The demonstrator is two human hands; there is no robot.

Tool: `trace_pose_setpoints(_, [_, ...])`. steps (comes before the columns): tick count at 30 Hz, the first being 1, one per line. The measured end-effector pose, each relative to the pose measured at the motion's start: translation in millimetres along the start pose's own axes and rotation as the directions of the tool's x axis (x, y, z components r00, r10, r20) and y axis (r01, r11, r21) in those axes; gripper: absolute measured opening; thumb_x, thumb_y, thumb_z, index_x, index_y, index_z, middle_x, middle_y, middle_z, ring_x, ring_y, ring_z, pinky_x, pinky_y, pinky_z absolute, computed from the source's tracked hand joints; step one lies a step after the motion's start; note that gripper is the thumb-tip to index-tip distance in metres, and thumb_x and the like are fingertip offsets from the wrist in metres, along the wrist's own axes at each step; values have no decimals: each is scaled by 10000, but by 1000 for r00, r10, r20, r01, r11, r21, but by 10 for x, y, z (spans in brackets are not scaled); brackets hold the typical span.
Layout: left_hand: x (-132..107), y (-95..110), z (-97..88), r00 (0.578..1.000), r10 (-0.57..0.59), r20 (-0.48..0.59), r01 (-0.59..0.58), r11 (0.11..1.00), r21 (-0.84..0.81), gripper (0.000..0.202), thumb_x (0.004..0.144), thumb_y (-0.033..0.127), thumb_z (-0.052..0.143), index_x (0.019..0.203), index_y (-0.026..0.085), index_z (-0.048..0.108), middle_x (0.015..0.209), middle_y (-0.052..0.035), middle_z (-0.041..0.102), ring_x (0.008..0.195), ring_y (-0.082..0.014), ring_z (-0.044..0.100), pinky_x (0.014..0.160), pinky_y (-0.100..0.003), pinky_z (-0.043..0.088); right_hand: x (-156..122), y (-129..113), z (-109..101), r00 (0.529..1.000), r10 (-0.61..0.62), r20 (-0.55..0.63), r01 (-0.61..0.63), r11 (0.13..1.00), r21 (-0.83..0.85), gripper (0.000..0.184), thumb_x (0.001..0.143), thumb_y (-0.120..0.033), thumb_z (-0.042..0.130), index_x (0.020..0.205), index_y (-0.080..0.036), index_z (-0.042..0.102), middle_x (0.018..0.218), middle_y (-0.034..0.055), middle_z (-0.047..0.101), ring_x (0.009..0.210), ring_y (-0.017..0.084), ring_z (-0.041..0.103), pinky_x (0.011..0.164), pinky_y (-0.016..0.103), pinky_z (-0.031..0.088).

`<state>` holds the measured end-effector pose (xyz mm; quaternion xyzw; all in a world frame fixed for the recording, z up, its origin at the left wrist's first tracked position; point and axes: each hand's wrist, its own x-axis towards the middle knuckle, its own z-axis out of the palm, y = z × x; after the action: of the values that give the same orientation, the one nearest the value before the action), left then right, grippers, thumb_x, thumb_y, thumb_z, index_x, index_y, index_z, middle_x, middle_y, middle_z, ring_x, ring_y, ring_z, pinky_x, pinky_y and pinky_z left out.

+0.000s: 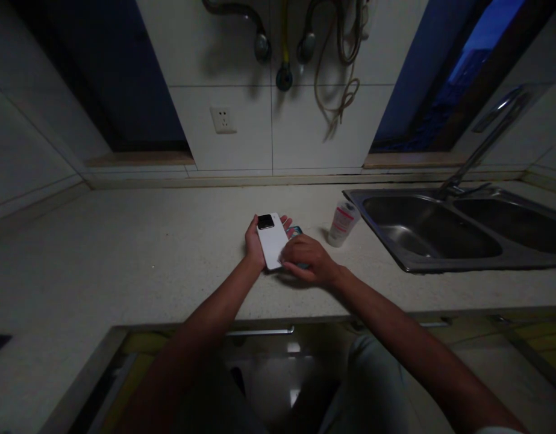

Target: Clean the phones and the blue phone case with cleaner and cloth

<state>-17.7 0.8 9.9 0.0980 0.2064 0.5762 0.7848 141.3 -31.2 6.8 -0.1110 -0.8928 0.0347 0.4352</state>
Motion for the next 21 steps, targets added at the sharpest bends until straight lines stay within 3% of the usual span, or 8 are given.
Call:
trace_pose_setpoints(7, [76,16,-74,993,87,-75,-90,995,-32,566,924,539,418,1192,83,619,947,-171,721,951,-279,701,905,-413,535,15,-12,72,990,-107,91,103,994,45,158,922,-295,617,995,-215,731,1020,56,767,1040,189,662,917,368,519])
trace_pose_setpoints(12, [95,40,-94,988,120,-99,-123,992,-34,542,924,527,402,1121,79,633,919,-174,718,953,-280,701,908,-422,534,9,-2,91,986,-159,49,163,984,-77,110,909,-235,624,917,-209,731,962,37,775,934,184,673,843,360,514])
trace_pose_setpoints(21, [67,63,-99,992,93,-90,-97,995,-37,532,911,545,421,1122,110,643,967,-170,719,979,-288,698,888,-431,541,-93,160,-103,991,120,-66,-135,939,-316,265,959,-268,517,773,-198,693,748,43,720,725,184,630,723,362,478])
